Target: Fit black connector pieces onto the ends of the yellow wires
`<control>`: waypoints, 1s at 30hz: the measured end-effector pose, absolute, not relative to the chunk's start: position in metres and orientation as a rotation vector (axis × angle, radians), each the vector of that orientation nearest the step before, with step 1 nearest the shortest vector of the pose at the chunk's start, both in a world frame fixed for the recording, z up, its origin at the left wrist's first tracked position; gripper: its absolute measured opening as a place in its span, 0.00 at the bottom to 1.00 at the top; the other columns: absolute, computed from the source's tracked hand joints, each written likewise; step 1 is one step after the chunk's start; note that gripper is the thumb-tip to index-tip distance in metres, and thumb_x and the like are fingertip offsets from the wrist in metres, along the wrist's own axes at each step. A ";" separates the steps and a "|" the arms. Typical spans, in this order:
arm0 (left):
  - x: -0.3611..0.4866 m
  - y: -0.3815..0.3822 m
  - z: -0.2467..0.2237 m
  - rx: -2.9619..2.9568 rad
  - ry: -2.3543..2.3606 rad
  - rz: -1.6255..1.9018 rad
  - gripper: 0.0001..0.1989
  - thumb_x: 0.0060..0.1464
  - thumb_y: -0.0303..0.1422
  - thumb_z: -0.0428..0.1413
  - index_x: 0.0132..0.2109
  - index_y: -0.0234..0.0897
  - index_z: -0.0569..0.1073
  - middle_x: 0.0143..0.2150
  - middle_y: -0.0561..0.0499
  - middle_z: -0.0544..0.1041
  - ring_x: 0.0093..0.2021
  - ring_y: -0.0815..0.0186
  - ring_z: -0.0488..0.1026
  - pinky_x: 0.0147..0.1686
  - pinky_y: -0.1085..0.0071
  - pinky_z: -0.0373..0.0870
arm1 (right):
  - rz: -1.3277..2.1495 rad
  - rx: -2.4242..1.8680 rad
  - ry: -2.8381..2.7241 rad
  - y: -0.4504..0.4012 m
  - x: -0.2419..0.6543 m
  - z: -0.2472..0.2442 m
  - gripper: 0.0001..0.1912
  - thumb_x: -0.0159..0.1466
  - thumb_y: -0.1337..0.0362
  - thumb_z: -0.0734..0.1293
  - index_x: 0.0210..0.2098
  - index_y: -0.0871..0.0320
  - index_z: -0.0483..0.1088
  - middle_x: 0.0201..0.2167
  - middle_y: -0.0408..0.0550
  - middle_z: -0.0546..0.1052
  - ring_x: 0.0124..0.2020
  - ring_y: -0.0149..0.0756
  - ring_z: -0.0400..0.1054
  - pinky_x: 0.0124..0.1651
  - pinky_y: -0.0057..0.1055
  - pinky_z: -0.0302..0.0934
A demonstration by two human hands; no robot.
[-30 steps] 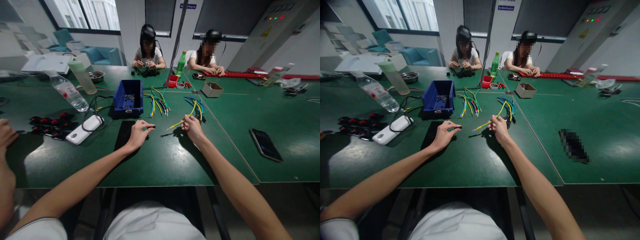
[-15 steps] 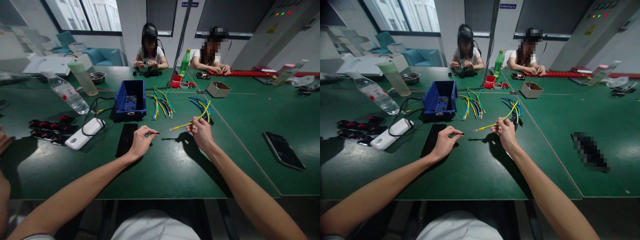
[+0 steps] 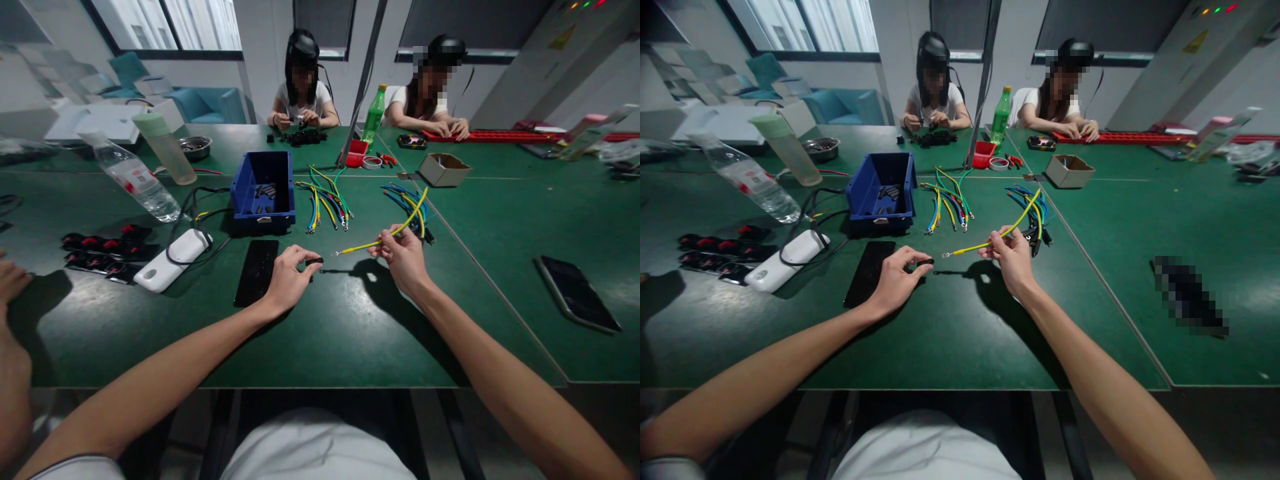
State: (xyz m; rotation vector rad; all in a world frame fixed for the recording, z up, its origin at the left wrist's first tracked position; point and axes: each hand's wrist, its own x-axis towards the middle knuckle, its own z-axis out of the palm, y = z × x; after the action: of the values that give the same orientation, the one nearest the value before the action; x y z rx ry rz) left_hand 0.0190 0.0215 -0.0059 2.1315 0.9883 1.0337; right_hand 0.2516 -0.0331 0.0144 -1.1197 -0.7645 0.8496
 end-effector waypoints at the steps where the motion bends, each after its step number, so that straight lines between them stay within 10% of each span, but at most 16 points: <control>1: 0.019 0.021 -0.006 2.143 0.987 1.030 0.05 0.52 0.30 0.60 0.38 0.40 0.78 0.36 0.50 0.76 0.36 0.64 0.71 0.38 0.66 0.68 | 0.847 -1.118 -0.768 -0.033 0.252 0.014 0.18 0.51 0.56 0.74 0.33 0.54 0.62 0.26 0.38 0.72 0.22 0.29 0.71 0.25 0.25 0.67; 30: 0.018 0.019 -0.005 2.189 0.974 1.047 0.04 0.51 0.29 0.62 0.35 0.43 0.79 0.33 0.52 0.80 0.37 0.62 0.73 0.39 0.63 0.69 | 0.873 -1.136 -0.876 -0.035 0.252 0.012 0.19 0.53 0.57 0.74 0.35 0.54 0.61 0.25 0.38 0.74 0.23 0.32 0.73 0.26 0.28 0.69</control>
State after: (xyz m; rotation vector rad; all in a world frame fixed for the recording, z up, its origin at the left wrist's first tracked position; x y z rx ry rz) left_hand 0.0177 0.0189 -0.0053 2.1886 0.9737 1.0469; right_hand 0.2516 -0.0351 0.0123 -1.1356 -0.8764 0.8730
